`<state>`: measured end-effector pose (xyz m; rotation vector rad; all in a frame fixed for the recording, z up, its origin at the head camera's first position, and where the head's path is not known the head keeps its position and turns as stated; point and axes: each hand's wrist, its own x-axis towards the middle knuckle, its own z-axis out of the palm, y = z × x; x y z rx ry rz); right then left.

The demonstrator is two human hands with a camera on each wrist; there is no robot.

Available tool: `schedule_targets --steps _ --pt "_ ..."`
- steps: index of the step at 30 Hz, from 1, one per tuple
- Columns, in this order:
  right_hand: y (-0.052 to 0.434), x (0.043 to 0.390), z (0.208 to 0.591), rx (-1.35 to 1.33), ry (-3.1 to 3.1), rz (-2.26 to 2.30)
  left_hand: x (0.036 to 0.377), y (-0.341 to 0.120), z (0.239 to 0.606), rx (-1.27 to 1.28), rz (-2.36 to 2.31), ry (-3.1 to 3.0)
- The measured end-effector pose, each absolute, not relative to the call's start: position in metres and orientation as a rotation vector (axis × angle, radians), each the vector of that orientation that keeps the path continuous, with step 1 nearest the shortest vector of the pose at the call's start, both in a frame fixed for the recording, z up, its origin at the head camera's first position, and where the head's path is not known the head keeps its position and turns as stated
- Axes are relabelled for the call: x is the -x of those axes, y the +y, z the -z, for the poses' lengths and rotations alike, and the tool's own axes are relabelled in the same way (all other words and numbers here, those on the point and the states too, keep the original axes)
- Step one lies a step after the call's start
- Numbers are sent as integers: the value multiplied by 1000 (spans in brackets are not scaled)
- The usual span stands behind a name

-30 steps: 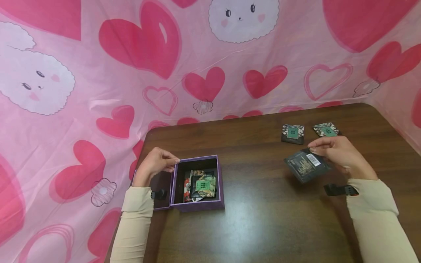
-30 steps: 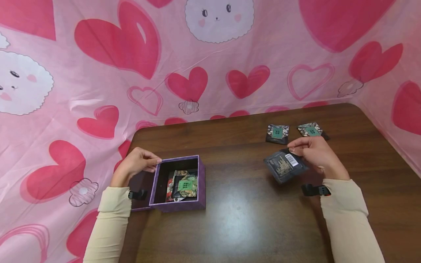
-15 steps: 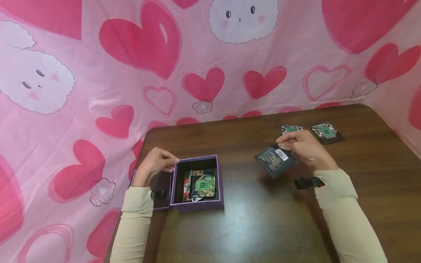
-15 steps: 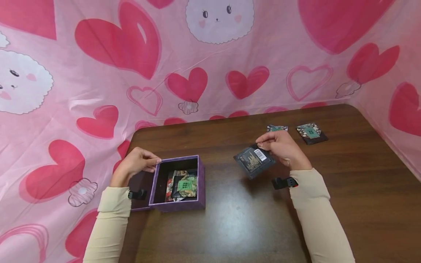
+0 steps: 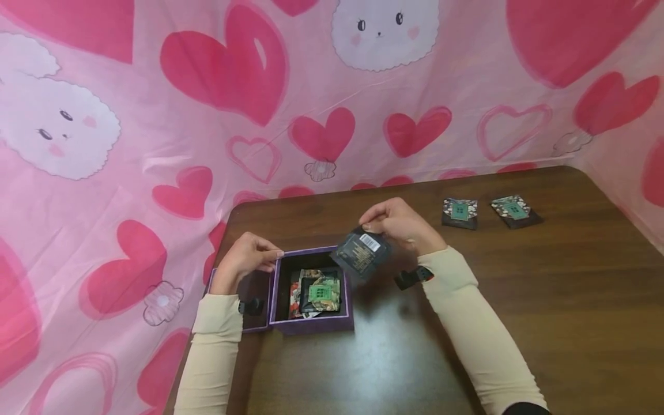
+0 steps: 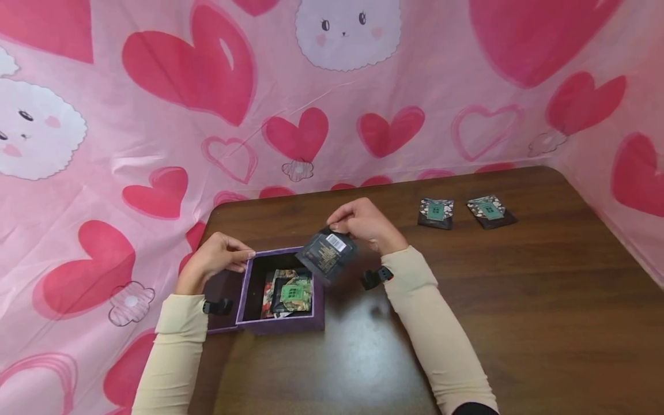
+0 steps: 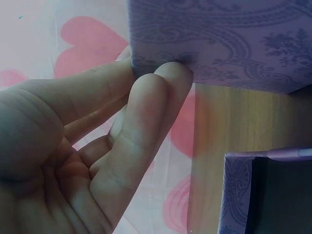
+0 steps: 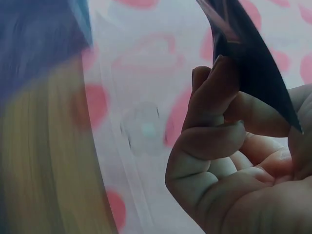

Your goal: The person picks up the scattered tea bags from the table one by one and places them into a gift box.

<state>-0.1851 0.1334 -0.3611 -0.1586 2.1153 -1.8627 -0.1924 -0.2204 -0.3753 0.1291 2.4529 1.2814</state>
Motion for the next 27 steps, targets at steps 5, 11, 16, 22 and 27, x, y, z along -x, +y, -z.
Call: schedule_targets --steps 5,11,16,22,27 --pt "75 194 351 328 2114 1800 192 -222 376 -111 -1297 2463" --pt "42 196 350 357 2139 1745 192 -218 377 -124 -1306 2460" --pt "40 195 348 364 2156 1741 193 -217 374 -128 -1277 2479" --pt "39 195 347 370 2136 1751 192 -217 375 -97 -1282 2474" --pt "37 194 347 404 2109 1755 192 -219 377 -102 -1296 2465"
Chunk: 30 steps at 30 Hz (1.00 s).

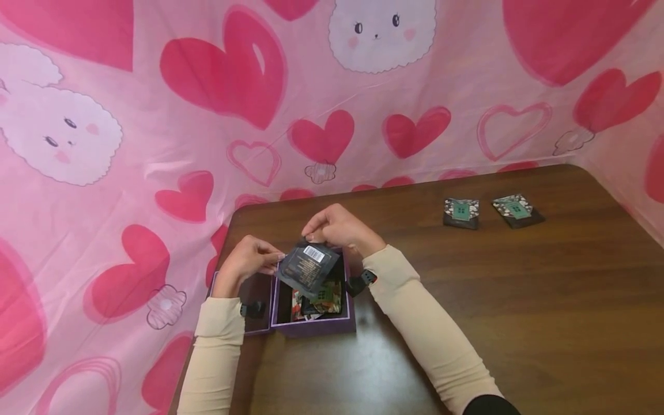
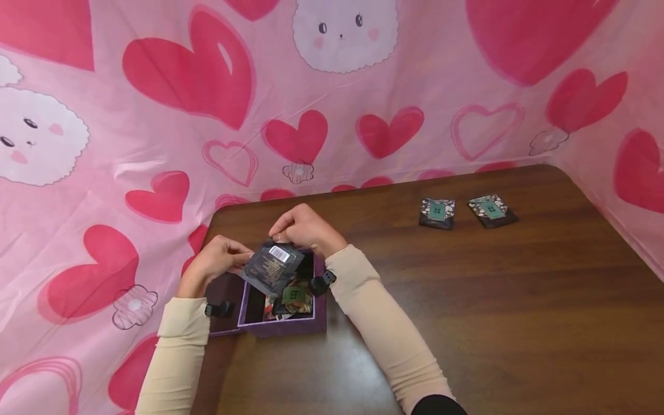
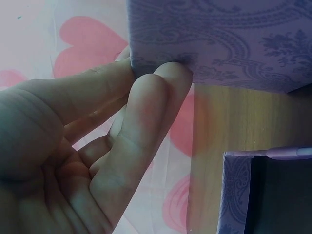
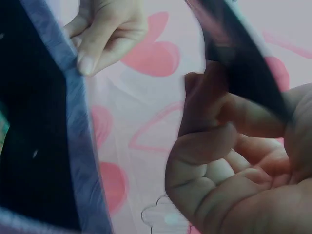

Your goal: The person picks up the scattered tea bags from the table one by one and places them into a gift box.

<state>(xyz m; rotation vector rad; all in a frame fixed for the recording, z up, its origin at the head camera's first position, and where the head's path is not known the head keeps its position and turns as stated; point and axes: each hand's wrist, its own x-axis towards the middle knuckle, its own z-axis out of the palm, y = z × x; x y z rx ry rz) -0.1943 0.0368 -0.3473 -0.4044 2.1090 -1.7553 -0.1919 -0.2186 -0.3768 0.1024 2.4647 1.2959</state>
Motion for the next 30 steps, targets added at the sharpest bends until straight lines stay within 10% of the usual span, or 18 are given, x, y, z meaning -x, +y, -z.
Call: schedule_targets --steps 30 --pt "124 208 356 312 2378 1640 191 -217 378 -93 -1310 2450"
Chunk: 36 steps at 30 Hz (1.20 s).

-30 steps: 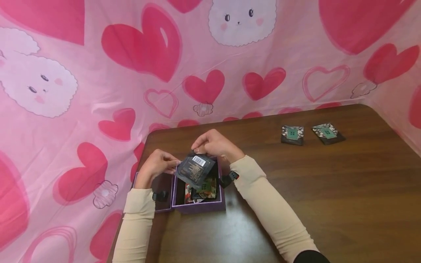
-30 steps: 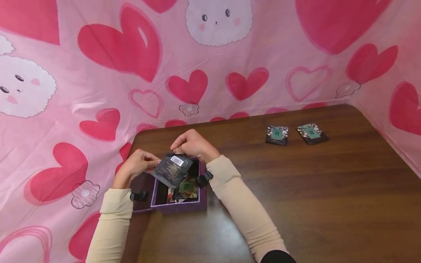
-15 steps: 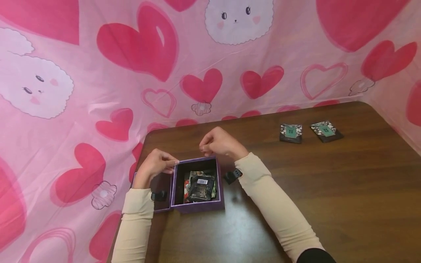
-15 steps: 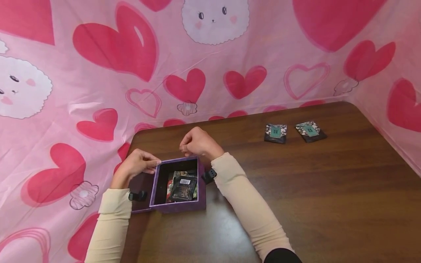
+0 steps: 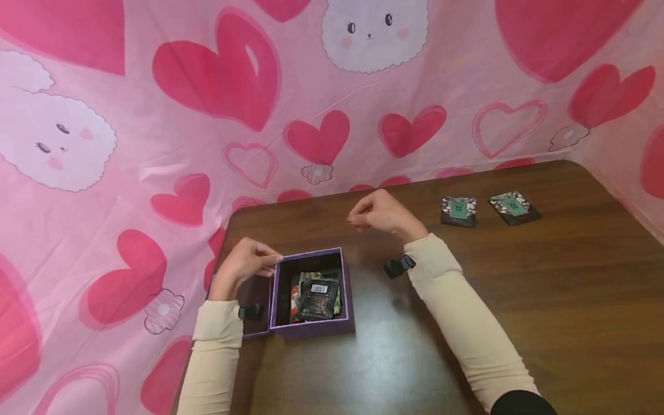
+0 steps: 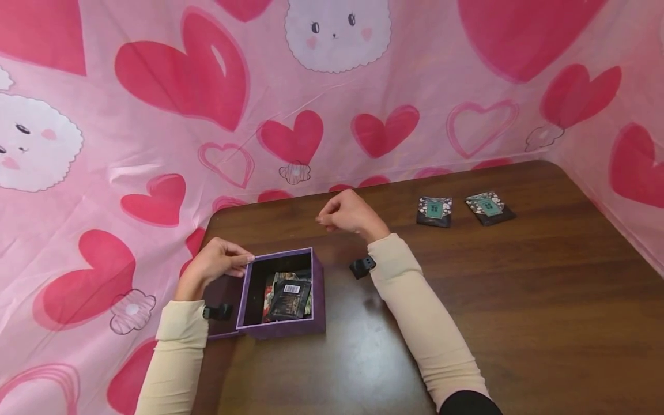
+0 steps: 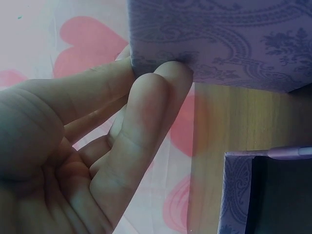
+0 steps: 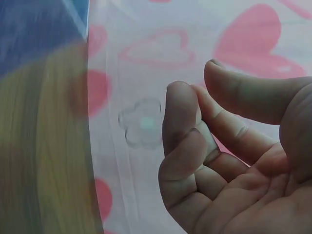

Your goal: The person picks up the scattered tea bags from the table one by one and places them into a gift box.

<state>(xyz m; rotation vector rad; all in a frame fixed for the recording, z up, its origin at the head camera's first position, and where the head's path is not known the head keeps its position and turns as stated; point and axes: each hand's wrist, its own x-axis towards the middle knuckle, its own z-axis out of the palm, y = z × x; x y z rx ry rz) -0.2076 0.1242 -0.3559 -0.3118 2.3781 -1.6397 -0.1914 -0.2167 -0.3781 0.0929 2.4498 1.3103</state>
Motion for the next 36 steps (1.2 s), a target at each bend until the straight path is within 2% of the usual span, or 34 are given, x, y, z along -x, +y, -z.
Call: schedule_targets --steps 26,36 --pt "339 234 378 -98 2667 1488 189 -219 377 -117 -1306 2458" --pt "360 232 384 -186 2677 1516 190 -218 379 -120 -1315 2455"
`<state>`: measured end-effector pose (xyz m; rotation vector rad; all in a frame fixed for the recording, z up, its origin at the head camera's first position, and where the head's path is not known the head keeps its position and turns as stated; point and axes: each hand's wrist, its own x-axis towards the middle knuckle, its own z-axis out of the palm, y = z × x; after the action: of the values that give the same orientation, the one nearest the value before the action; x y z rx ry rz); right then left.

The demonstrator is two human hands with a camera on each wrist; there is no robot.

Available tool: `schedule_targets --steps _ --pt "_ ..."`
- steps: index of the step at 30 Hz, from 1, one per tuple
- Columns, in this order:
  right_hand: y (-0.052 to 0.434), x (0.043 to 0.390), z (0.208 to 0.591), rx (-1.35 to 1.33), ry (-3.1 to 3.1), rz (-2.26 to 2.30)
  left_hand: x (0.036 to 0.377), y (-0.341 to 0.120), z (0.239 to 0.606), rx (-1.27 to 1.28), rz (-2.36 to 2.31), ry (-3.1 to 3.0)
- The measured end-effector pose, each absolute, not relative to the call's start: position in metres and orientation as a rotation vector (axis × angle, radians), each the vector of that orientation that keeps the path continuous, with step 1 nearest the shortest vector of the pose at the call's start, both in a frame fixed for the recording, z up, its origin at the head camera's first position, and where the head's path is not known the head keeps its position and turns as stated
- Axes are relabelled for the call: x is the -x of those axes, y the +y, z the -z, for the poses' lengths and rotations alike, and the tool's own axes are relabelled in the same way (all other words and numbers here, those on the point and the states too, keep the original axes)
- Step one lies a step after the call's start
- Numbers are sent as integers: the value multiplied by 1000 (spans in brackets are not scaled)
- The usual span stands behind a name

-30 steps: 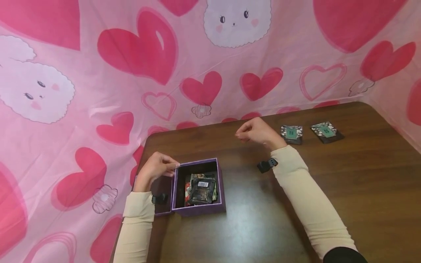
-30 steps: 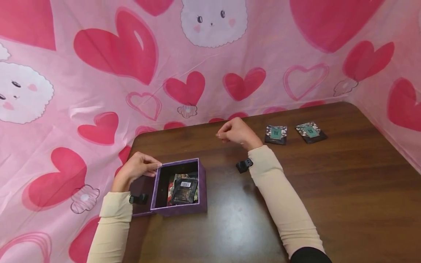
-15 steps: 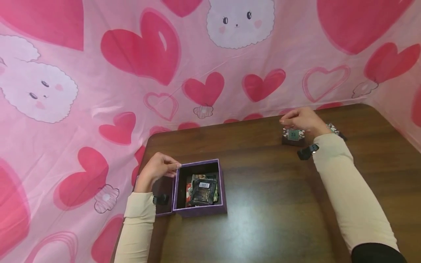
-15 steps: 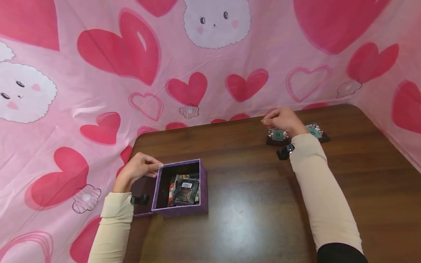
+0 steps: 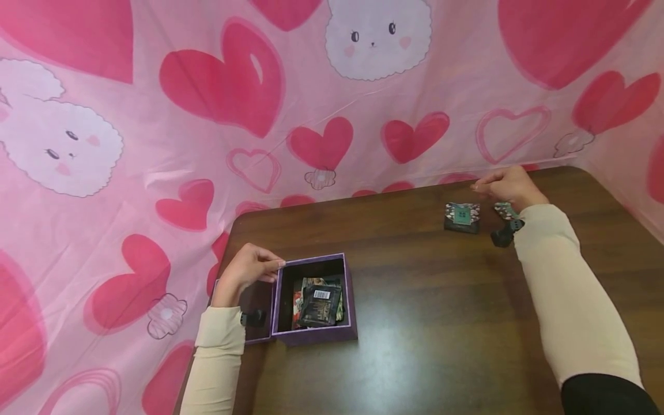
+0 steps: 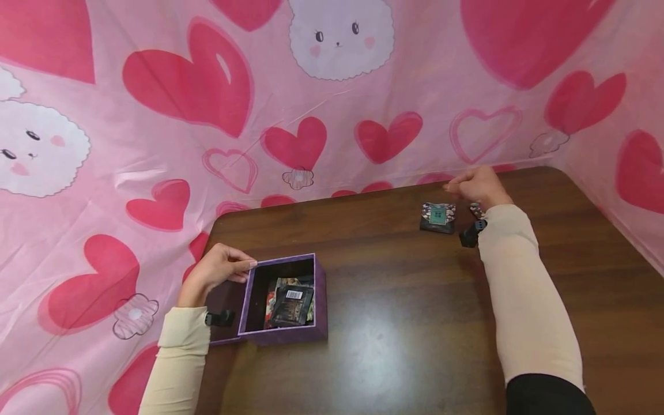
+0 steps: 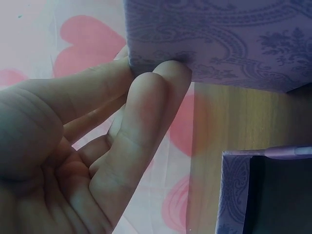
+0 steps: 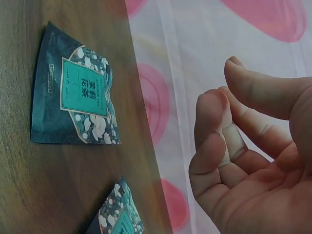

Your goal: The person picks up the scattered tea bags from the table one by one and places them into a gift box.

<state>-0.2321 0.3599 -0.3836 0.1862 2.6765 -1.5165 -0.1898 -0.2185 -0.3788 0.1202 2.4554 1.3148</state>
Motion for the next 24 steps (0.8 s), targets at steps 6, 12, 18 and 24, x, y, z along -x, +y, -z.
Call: schedule_targets --steps 6,12,18,24 --pt "358 236 390 -205 2713 1532 189 -219 378 -119 -1314 2455" --pt "361 236 404 -315 2774 1411 189 -220 378 -123 -1316 2456" --pt "365 233 423 -512 2759 1286 190 -219 378 -108 -1318 2459" --pt "365 234 439 -537 2841 1190 190 -219 378 -113 -1318 2457"
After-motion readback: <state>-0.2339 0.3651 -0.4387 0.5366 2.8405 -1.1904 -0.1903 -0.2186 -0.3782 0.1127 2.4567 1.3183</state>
